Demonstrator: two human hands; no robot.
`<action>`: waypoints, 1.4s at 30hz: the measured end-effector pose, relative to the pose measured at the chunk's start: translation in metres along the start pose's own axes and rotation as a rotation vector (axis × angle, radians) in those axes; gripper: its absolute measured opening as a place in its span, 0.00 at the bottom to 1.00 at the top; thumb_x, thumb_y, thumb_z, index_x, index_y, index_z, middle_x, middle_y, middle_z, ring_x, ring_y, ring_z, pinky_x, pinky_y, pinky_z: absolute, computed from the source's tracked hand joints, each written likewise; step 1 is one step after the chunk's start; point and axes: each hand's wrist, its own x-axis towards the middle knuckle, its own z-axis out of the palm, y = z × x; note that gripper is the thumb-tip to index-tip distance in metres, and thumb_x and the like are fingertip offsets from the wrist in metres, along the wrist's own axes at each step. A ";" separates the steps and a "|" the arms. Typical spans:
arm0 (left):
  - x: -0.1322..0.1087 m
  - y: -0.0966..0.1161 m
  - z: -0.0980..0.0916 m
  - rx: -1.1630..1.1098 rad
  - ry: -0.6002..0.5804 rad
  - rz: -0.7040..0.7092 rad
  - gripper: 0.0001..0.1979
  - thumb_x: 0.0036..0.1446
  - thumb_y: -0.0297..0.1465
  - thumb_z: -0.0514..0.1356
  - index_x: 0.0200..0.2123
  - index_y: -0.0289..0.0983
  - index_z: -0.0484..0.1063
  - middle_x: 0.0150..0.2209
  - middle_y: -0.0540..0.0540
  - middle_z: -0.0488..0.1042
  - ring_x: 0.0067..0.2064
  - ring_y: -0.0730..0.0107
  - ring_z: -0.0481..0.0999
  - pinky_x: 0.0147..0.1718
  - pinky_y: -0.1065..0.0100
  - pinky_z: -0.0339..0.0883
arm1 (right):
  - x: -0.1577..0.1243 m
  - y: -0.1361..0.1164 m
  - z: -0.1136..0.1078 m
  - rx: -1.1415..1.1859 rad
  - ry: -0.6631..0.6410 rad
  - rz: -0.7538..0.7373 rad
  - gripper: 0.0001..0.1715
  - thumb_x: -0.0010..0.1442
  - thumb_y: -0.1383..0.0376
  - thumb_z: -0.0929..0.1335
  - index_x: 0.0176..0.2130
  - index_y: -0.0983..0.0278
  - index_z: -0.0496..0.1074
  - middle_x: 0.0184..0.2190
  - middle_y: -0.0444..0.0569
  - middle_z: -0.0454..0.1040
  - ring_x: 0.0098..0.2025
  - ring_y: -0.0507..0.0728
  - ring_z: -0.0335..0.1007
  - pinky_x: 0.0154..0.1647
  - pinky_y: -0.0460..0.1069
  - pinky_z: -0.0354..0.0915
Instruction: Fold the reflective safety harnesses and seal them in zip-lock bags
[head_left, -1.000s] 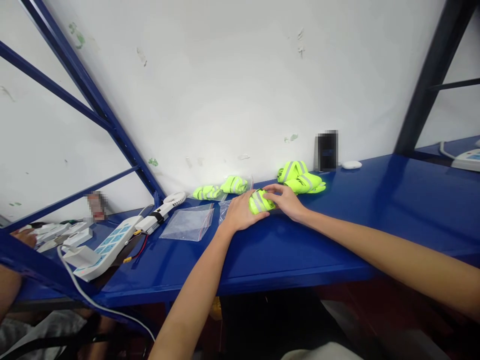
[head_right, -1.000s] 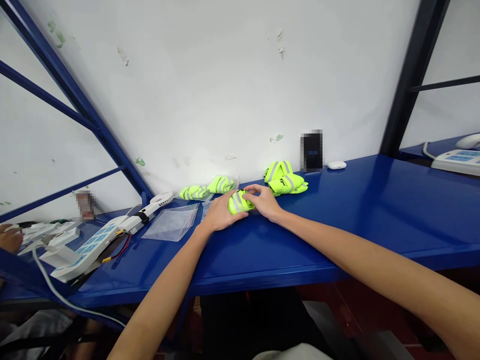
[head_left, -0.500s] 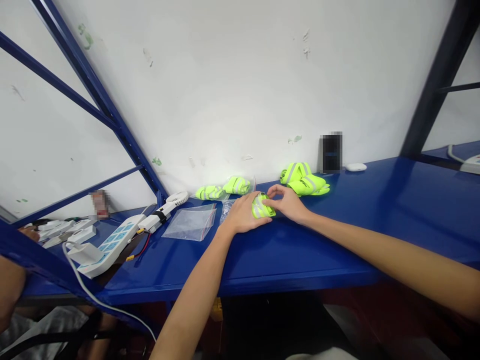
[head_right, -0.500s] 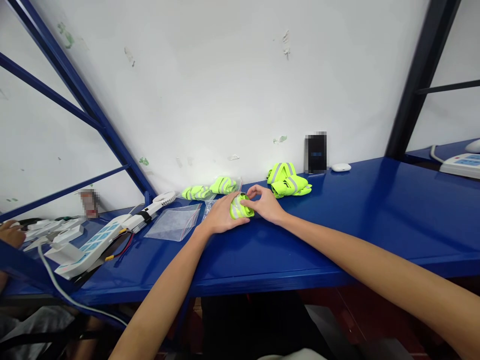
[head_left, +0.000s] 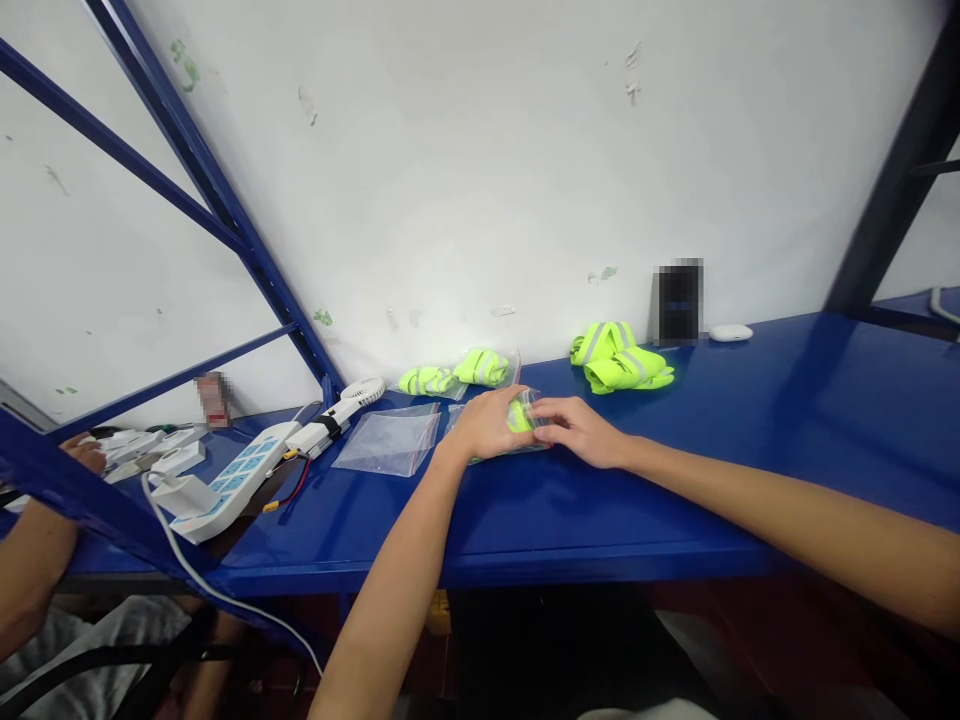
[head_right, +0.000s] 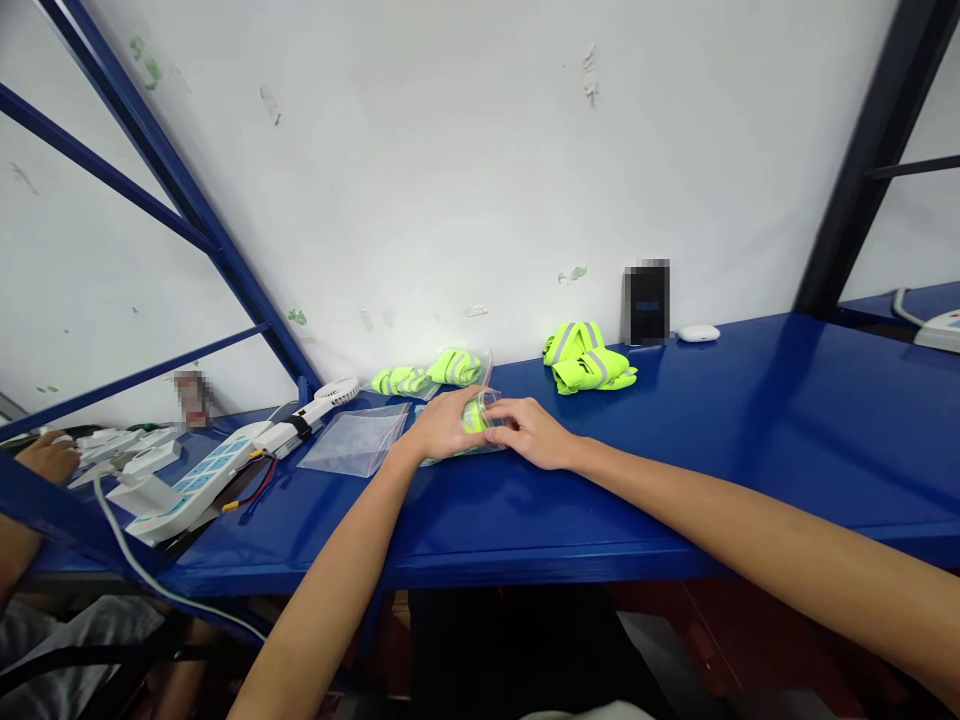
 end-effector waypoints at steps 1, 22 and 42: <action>0.000 -0.001 0.000 0.006 -0.011 -0.006 0.36 0.48 0.51 0.63 0.58 0.41 0.65 0.54 0.42 0.74 0.52 0.49 0.74 0.50 0.57 0.65 | 0.000 -0.001 0.000 -0.054 -0.020 -0.028 0.13 0.58 0.59 0.66 0.31 0.66 0.73 0.27 0.46 0.70 0.27 0.54 0.64 0.31 0.48 0.59; 0.030 0.005 -0.015 -0.143 -0.508 -0.191 0.43 0.55 0.51 0.53 0.69 0.42 0.45 0.70 0.40 0.47 0.65 0.45 0.59 0.57 0.54 0.58 | 0.015 0.001 -0.006 0.163 -0.356 0.141 0.24 0.53 0.52 0.72 0.24 0.62 0.56 0.21 0.36 0.50 0.25 0.48 0.46 0.27 0.47 0.47; 0.022 -0.032 -0.028 -0.592 -0.507 -0.298 0.30 0.48 0.49 0.64 0.51 0.39 0.75 0.36 0.43 0.79 0.27 0.69 0.73 0.24 0.72 0.61 | 0.012 0.005 -0.017 0.381 -0.391 0.158 0.12 0.51 0.59 0.72 0.28 0.66 0.71 0.25 0.41 0.68 0.29 0.51 0.60 0.35 0.48 0.57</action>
